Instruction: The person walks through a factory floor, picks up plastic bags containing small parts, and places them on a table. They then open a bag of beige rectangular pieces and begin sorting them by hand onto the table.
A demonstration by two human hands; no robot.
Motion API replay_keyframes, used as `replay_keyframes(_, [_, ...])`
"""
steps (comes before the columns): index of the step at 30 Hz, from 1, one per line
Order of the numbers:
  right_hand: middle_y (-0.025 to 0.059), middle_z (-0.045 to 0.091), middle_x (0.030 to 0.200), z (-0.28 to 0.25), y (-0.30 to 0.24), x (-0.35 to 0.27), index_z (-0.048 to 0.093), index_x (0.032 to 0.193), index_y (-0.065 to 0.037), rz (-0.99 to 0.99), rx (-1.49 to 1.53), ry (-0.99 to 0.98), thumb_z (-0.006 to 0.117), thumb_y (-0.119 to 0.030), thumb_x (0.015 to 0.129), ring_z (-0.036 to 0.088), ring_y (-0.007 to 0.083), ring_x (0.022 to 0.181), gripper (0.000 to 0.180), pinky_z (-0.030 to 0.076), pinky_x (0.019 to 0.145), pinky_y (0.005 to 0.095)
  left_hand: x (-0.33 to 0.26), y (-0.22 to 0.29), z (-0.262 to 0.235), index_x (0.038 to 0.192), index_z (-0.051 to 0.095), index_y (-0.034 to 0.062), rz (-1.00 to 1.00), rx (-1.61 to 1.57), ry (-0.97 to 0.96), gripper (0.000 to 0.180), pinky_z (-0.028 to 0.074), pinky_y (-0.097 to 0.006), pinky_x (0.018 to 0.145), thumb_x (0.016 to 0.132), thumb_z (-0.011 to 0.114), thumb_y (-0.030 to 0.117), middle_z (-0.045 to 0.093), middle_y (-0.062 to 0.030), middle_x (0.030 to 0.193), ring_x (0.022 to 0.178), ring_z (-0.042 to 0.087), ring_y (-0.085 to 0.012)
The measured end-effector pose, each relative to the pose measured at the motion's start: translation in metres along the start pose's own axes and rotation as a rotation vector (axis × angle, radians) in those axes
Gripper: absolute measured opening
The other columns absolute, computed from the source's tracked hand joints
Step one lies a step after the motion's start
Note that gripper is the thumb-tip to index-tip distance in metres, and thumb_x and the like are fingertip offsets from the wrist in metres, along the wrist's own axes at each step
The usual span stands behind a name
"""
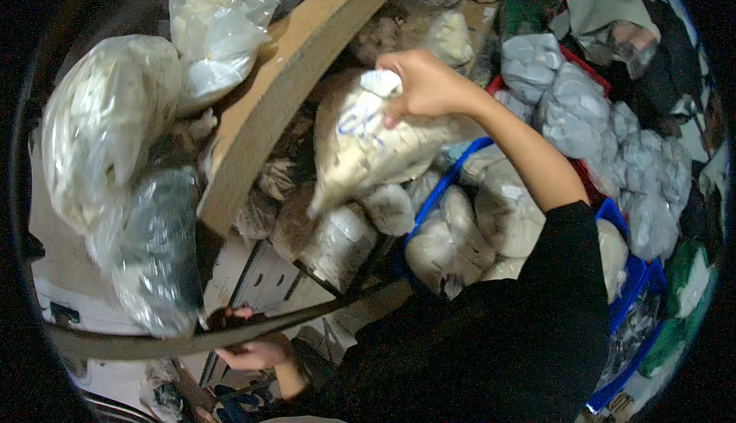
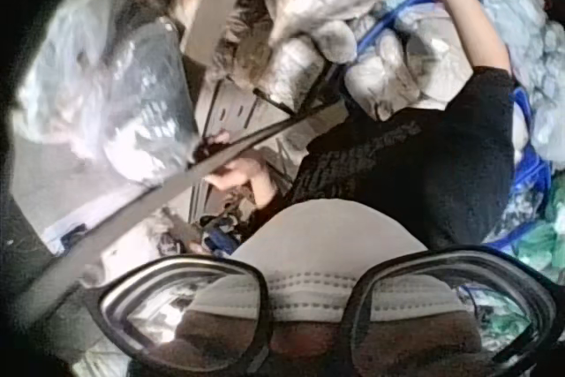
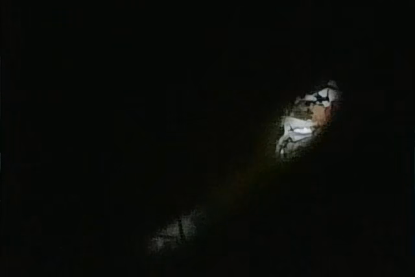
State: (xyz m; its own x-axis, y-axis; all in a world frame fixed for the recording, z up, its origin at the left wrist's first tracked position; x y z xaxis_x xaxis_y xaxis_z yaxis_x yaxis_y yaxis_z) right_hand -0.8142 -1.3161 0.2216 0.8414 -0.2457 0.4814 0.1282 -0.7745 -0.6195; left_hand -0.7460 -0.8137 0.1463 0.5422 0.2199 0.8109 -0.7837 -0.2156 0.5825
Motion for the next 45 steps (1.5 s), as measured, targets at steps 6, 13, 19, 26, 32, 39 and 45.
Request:
replay_keyframes(6, [0.0189, 0.067, 0.089, 0.004, -0.103, -0.112, 0.062, 0.101, 0.0, 0.103, -0.085, -0.261, 0.094, -0.019, 0.052, 0.067, 0.0343, 0.087, 0.061, 0.051, 0.075, 0.041, 0.015, 0.022, 0.025, 0.142, 0.041, -0.0023, -0.117, -0.23, -0.117, 0.064, 0.051, -0.035, 0.078, 0.106, 0.037, 0.051, 0.064, -0.0171, 0.11, 0.089, 0.06, -0.0206])
replay_keyframes(13, [0.0101, 0.058, 0.082, 0.045, -0.224, -0.177, 0.06, 0.088, -0.004, -0.199, -0.047, -0.314, 0.094, -0.022, 0.05, 0.054, 0.0326, 0.08, 0.054, 0.044, 0.07, 0.0417, 0.017, 0.005, 0.04, 0.157, 0.024, 0.0024, -0.341, -0.448, -0.391, 0.057, 0.041, -0.043, 0.11, 0.111, 0.02, 0.035, 0.046, -0.0178, 0.146, 0.126, 0.053, -0.0272])
replay_keyframes(19, [0.0048, 0.057, 0.072, 0.125, -0.264, -0.188, 0.059, 0.078, -0.007, -0.117, 0.053, -0.267, 0.101, -0.026, 0.05, 0.052, 0.018, 0.064, 0.054, 0.041, 0.058, 0.0328, -0.028, -0.032, -0.015, 0.147, 0.049, 0.0067, -0.313, -0.219, -0.723, 0.044, 0.022, -0.046, 0.122, 0.108, 0.041, 0.027, 0.042, -0.0212, 0.152, 0.144, 0.039, -0.0323])
replay_keyframes(26, [0.0023, 0.064, 0.076, 0.313, -0.24, -0.193, 0.062, 0.081, -0.003, 0.173, 0.34, -0.563, 0.101, -0.017, 0.057, 0.055, 0.0088, 0.068, 0.048, 0.049, 0.061, 0.0283, -0.135, -0.173, -0.353, 0.131, 0.062, 0.0152, -0.718, 1.245, -0.421, 0.052, 0.037, -0.064, 0.098, 0.082, 0.071, 0.027, 0.062, -0.0162, 0.128, 0.122, 0.053, -0.0399])
replay_keyframes(32, [0.01, 0.064, 0.074, 0.336, -0.239, -0.173, 0.062, 0.082, -0.002, -0.054, 0.315, -0.761, 0.099, -0.015, 0.056, 0.059, 0.0171, 0.064, 0.047, 0.05, 0.062, 0.0324, -0.341, 0.008, -0.546, 0.16, 0.011, 0.0071, -1.566, 1.521, 0.583, 0.111, 0.031, -0.077, 0.104, 0.083, 0.08, 0.048, 0.023, -0.0332, 0.158, 0.143, 0.027, -0.0562])
replay_keyframes(39, [0.001, 0.065, 0.077, 0.343, -0.255, -0.162, 0.059, 0.083, -0.002, -0.078, 0.264, -0.831, 0.091, 0.001, 0.063, 0.055, 0.0084, 0.071, 0.038, 0.049, 0.066, 0.0275, -0.421, 0.042, -0.542, 0.115, 0.068, -0.0119, -1.591, 0.667, 1.13, 0.07, 0.055, -0.047, 0.089, 0.078, 0.086, 0.045, 0.072, -0.0294, 0.108, 0.099, 0.072, -0.0397])
replay_keyframes(45, [0.0013, 0.061, 0.073, 0.325, -0.268, -0.15, 0.058, 0.081, -0.004, -0.083, 0.552, -0.815, 0.09, 0.0, 0.062, 0.054, 0.0101, 0.068, 0.038, 0.048, 0.064, 0.0288, -0.441, 0.135, -0.539, 0.097, 0.076, -0.007, -1.631, 1.06, 1.087, 0.056, 0.055, -0.043, 0.085, 0.079, 0.083, 0.046, 0.075, -0.0251, 0.098, 0.095, 0.074, -0.0343])
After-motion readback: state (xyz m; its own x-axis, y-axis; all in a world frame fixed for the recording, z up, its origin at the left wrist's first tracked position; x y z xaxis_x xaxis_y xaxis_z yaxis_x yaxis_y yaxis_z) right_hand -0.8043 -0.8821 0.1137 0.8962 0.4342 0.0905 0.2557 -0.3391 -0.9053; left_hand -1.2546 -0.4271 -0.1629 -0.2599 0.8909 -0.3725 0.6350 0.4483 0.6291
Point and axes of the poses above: each hand's wrist, its own x-axis towards the middle knuckle, its own z-axis out of the palm, y = z × x, the point moved 9 cm from there along x, towards the middle knuckle
